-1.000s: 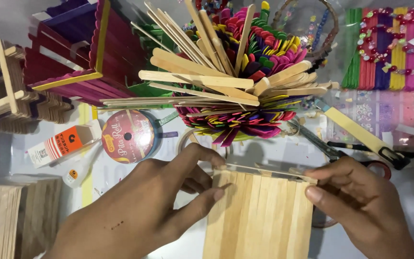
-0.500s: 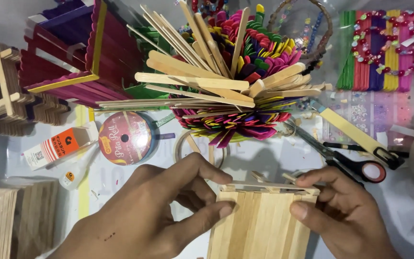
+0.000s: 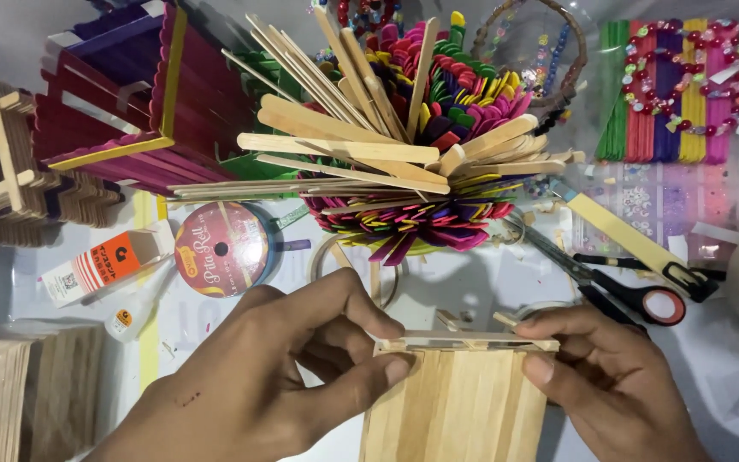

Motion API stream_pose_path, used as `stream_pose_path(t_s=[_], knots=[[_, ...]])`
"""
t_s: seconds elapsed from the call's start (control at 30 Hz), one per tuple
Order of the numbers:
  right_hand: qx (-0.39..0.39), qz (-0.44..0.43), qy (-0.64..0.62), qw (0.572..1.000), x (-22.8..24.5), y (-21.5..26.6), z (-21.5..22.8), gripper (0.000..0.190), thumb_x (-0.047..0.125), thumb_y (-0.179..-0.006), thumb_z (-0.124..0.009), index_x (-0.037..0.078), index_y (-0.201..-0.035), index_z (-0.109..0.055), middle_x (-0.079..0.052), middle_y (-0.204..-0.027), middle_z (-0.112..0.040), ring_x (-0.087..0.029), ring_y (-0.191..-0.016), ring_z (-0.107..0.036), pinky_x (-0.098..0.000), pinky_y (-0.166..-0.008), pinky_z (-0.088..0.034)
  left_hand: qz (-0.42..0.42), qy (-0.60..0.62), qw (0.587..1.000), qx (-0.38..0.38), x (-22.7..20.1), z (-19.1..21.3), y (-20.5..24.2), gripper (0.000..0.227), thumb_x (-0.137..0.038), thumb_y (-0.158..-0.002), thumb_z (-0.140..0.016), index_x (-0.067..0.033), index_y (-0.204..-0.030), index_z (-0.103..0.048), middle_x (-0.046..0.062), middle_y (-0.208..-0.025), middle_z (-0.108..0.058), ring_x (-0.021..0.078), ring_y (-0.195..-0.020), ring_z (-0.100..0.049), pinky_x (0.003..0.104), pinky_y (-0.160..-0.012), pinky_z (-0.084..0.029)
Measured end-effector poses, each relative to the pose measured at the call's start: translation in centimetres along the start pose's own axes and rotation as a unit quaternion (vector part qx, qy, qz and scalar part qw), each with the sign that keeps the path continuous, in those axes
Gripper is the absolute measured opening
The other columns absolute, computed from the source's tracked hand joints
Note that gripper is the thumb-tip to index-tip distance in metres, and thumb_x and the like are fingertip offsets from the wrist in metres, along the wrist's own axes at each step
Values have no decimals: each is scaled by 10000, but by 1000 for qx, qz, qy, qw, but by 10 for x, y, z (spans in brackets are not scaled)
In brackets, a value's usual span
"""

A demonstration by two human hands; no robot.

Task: The person is constructing and reinforcing a small wooden structure using popsicle sticks, cutting them to size with scissors and securing them with tape.

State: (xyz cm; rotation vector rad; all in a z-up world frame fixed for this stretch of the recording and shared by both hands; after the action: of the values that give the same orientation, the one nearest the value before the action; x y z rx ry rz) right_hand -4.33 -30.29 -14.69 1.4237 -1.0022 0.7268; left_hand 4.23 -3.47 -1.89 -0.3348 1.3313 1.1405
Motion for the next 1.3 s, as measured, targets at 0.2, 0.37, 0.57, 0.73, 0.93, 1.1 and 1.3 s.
stream_pose_path(t_s=[0.2, 0.37, 0.57, 0.73, 0.93, 1.1, 1.3], knots=[[58, 37, 127, 990, 20, -1, -11, 301, 57, -809, -793, -22, -1095, -846, -115, -650, -802, -160, -620, -613, -309, -587, -411, 2, 23, 1000, -11, -2, 7, 5, 152, -268, -884, -787, -141, -967, -775, -33, -609, -738, 48, -520, -633, 214, -481, -557], [-4, -29, 117, 993, 33, -2, -11, 317, -6, -789, -749, -74, -1080, -853, -225, -895, -917, -304, -735, -850, -414, -674, -725, -24, -34, 999, 4, 2, 18, 4, 139, -268, -954, -731, -139, -955, -678, -33, -614, -657, 76, -571, -547, 235, -523, -499], [32, 16, 118, 992, 30, -5, -21, 304, 56, -781, -764, -43, -1060, -837, -205, -836, -928, -285, -629, -893, -396, -613, -806, 70, -143, 987, 1, 18, 21, -6, 161, -371, -941, -721, -211, -958, -707, -28, -549, -749, 87, -461, -631, 243, -518, -516], [7, -16, 105, 994, 17, -8, -17, 281, 22, -746, -802, -77, -1002, -862, -189, -730, -845, -235, -628, -806, -455, -641, -832, 22, -166, 986, -18, 23, 20, -15, 172, -378, -951, -673, -224, -1027, -687, -25, -655, -822, 105, -446, -655, 247, -557, -524], [2, -5, 102, 995, 17, -11, -20, 250, -6, -737, -800, -75, -968, -865, -162, -908, -888, -208, -694, -786, -445, -665, -822, -26, -203, 978, -28, 28, 20, -21, 111, -302, -974, -690, -197, -940, -697, 8, -505, -650, 144, -410, -531, 291, -491, -427], [-21, 7, 151, 988, 30, -11, -21, 232, 5, -790, -754, -68, -1000, -818, -169, -940, -893, -214, -691, -814, -382, -658, -793, -81, -218, 972, -24, 30, 14, -25, 224, -362, -965, -638, -165, -1040, -715, 17, -807, -855, 174, -694, -840, 317, -632, -598], [-19, 315, 447, 837, 77, -5, -41, 155, 128, -847, -794, 92, -997, -778, 41, -712, -711, -41, -536, -546, -199, -592, -491, -68, -321, 944, -17, 23, 12, -9, 517, -427, -956, -661, -134, -1365, -542, 125, -1163, -773, 421, -827, -748, 538, -627, -558]])
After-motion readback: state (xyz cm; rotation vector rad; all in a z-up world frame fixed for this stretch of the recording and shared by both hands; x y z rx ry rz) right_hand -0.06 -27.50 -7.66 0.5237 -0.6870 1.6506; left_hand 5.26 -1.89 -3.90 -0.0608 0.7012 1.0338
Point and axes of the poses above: each hand's wrist, its own y-axis away from the middle knuckle, its own z-axis out of the back of the hand, x = y × z, the point moved 6 cm from there along -y, towards the middle knuckle
